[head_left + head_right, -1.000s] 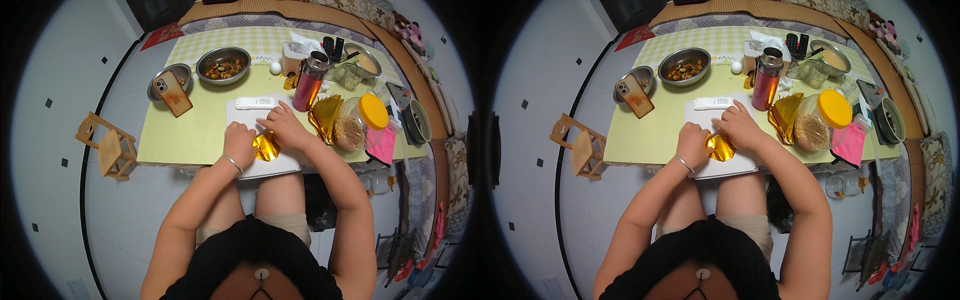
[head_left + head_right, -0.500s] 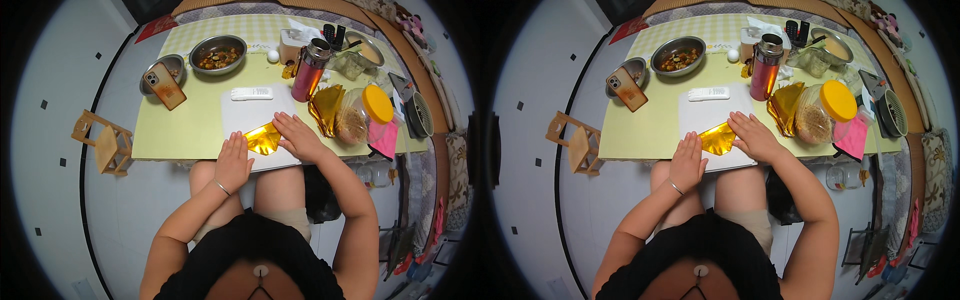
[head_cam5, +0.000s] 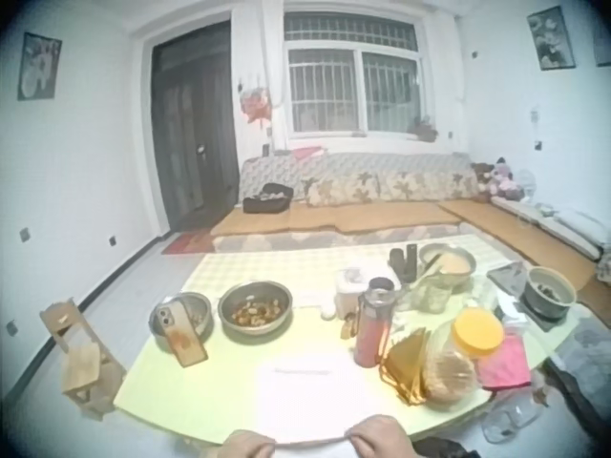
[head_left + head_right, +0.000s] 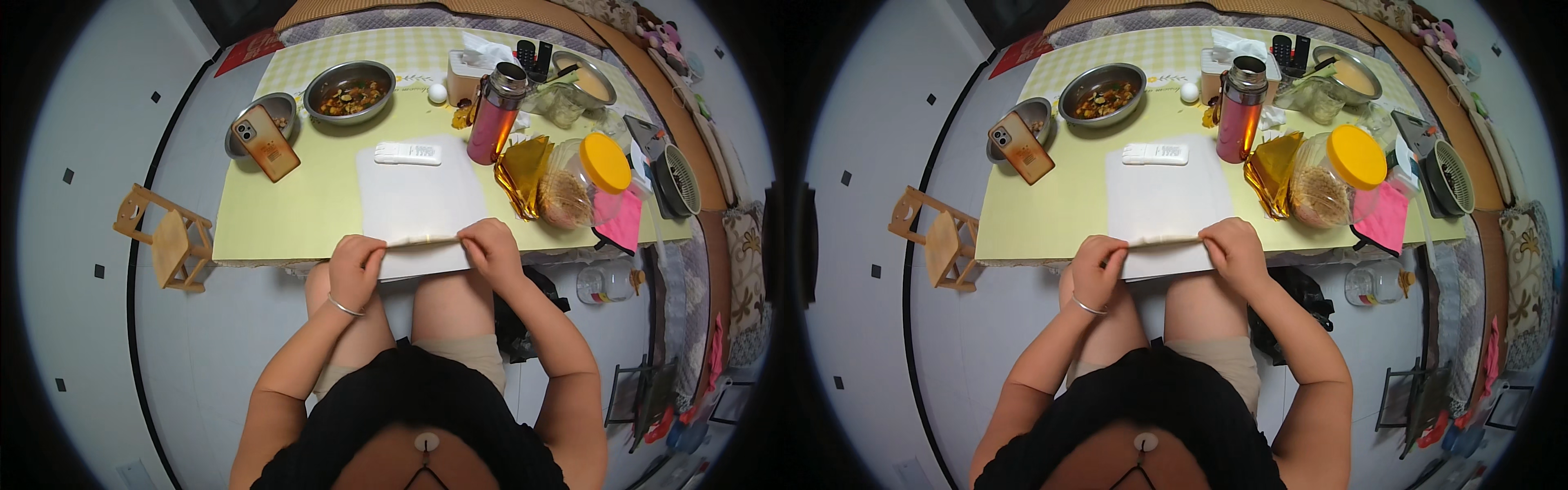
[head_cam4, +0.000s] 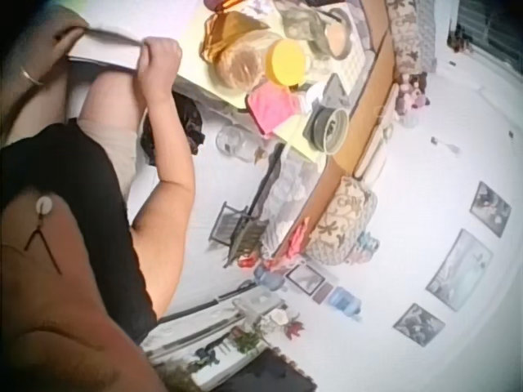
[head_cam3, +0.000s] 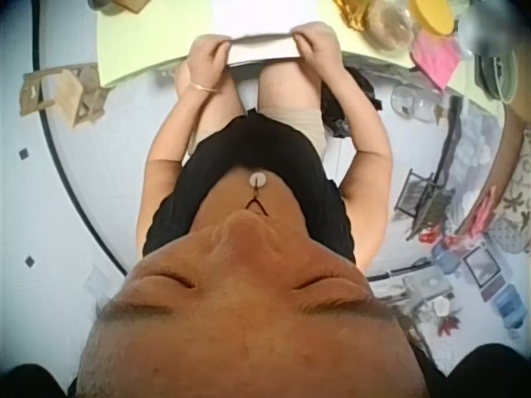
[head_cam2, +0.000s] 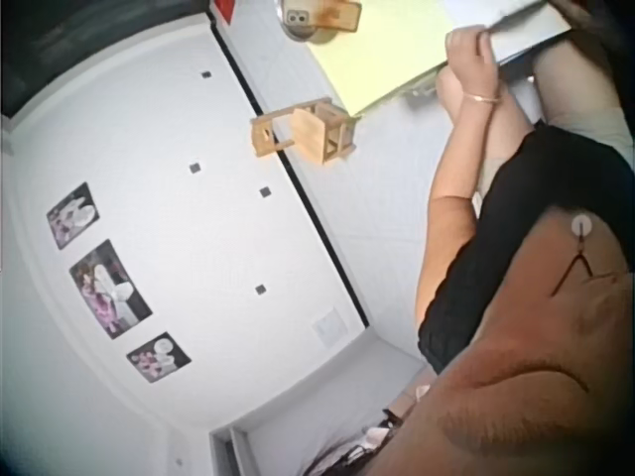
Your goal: The person folds a sheet of gold-colored paper on a white notebook placed on their lap. They repeatedly fold the paper in half, unfold it, and refold it in different orientations, creating creases. The person continues this folding process throughout the clip.
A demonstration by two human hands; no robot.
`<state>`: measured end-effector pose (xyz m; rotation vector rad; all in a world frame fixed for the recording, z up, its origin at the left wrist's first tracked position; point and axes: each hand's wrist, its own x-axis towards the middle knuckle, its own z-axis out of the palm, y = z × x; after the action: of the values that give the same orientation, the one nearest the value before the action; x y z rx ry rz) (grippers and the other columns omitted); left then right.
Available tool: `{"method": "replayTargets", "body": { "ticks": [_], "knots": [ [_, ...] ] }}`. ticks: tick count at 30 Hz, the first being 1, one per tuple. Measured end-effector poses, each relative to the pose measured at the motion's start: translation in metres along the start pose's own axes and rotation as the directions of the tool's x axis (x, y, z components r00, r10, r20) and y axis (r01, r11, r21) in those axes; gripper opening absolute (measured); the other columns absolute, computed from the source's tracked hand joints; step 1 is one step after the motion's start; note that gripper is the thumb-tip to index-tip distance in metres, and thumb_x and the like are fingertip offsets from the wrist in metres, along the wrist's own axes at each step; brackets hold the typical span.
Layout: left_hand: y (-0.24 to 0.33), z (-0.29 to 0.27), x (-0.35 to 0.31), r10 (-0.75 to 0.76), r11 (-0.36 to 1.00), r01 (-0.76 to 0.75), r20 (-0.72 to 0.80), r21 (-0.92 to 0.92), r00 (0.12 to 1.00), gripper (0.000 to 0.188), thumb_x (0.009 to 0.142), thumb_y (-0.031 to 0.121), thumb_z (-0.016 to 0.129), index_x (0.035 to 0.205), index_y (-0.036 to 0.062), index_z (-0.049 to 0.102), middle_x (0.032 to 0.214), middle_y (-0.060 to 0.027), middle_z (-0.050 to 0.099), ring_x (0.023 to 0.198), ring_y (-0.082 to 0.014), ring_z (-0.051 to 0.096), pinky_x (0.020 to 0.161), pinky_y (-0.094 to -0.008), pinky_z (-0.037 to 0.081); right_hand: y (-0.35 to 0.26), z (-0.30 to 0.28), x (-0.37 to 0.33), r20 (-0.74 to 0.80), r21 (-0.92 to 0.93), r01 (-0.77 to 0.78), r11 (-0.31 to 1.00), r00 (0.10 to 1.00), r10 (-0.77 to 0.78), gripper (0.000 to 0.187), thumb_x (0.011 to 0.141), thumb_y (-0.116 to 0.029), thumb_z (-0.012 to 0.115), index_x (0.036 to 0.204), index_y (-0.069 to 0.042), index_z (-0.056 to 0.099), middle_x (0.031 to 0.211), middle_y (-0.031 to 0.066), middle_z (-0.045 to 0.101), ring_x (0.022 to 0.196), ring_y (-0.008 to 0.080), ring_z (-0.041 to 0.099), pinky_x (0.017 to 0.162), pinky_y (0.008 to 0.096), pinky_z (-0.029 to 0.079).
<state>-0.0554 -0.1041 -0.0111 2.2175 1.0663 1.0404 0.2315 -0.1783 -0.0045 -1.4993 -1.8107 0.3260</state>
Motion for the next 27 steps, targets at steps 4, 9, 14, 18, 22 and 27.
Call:
{"method": "replayTargets", "body": {
  "ticks": [4,9,14,18,22,27],
  "knots": [
    [-0.006,0.005,0.011,-0.461,0.618,0.39,0.087,-0.683,0.883,0.007,0.095,-0.002,0.067,0.1,-0.0002,0.064,0.081,-0.0048,0.068,0.068,-0.0102,0.067,0.057,-0.0217,0.051,-0.011,0.019,0.006,-0.014,0.749,-0.309,0.586,0.877,0.48,0.01,0.093,0.0,0.069,0.102,0.0,0.065,0.086,0.0056,0.067,0.075,0.0146,0.068,0.066,0.0286,0.055],
    [-0.008,0.0,0.018,-0.52,0.464,0.461,0.189,-0.757,0.833,0.01,0.096,0.0,0.066,0.105,0.0018,0.061,0.081,-0.0075,0.069,0.066,-0.0128,0.067,0.057,-0.0229,0.053,-0.02,0.022,0.012,0.002,0.832,-0.287,0.475,0.857,0.515,0.007,0.096,0.002,0.067,0.102,0.003,0.063,0.089,0.0061,0.068,0.074,0.0113,0.07,0.067,0.0228,0.058],
    [-0.013,-0.002,0.014,-0.589,0.344,0.498,0.231,-0.796,0.775,0.011,0.096,0.0,0.067,0.106,-0.0002,0.063,0.084,-0.0108,0.071,0.069,-0.0161,0.07,0.062,-0.0246,0.057,-0.014,0.023,0.006,0.044,0.847,-0.309,0.434,0.852,0.521,0.013,0.098,-0.001,0.065,0.11,0.006,0.066,0.094,0.0118,0.072,0.078,0.0156,0.073,0.07,0.0244,0.06],
    [-0.009,-0.006,0.012,-0.552,0.38,0.429,0.171,-0.82,0.816,0.01,0.095,-0.003,0.066,0.106,-0.0043,0.066,0.089,-0.0131,0.072,0.074,-0.0186,0.072,0.067,-0.0262,0.059,-0.033,0.013,0.009,0.056,0.878,-0.306,0.369,0.829,0.556,0.016,0.1,-0.004,0.064,0.111,0.007,0.067,0.088,0.0123,0.072,0.078,0.0171,0.074,0.07,0.0249,0.06],
    [-0.003,-0.018,0.016,-0.534,0.44,0.451,0.178,-0.777,0.827,0.011,0.095,-0.004,0.066,0.105,-0.007,0.068,0.09,-0.0141,0.073,0.075,-0.0192,0.073,0.068,-0.0262,0.059,-0.03,0.001,0.013,0.249,0.764,-0.52,0.382,0.784,0.569,0.016,0.1,-0.005,0.063,0.112,0.005,0.066,0.082,0.0104,0.072,0.073,0.0152,0.072,0.066,0.0241,0.059],
    [-0.004,-0.03,0.022,-0.566,0.467,0.603,0.306,-0.646,0.766,0.007,0.093,-0.001,0.07,0.099,-0.0054,0.071,0.083,-0.0118,0.073,0.07,-0.0166,0.072,0.064,-0.0251,0.058,-0.026,0.003,0.009,0.267,0.709,-0.553,0.437,0.784,0.56,0.01,0.101,-0.006,0.062,0.105,0.002,0.066,0.077,0.0073,0.069,0.063,0.0105,0.067,0.059,0.0222,0.055]
  ]
}}
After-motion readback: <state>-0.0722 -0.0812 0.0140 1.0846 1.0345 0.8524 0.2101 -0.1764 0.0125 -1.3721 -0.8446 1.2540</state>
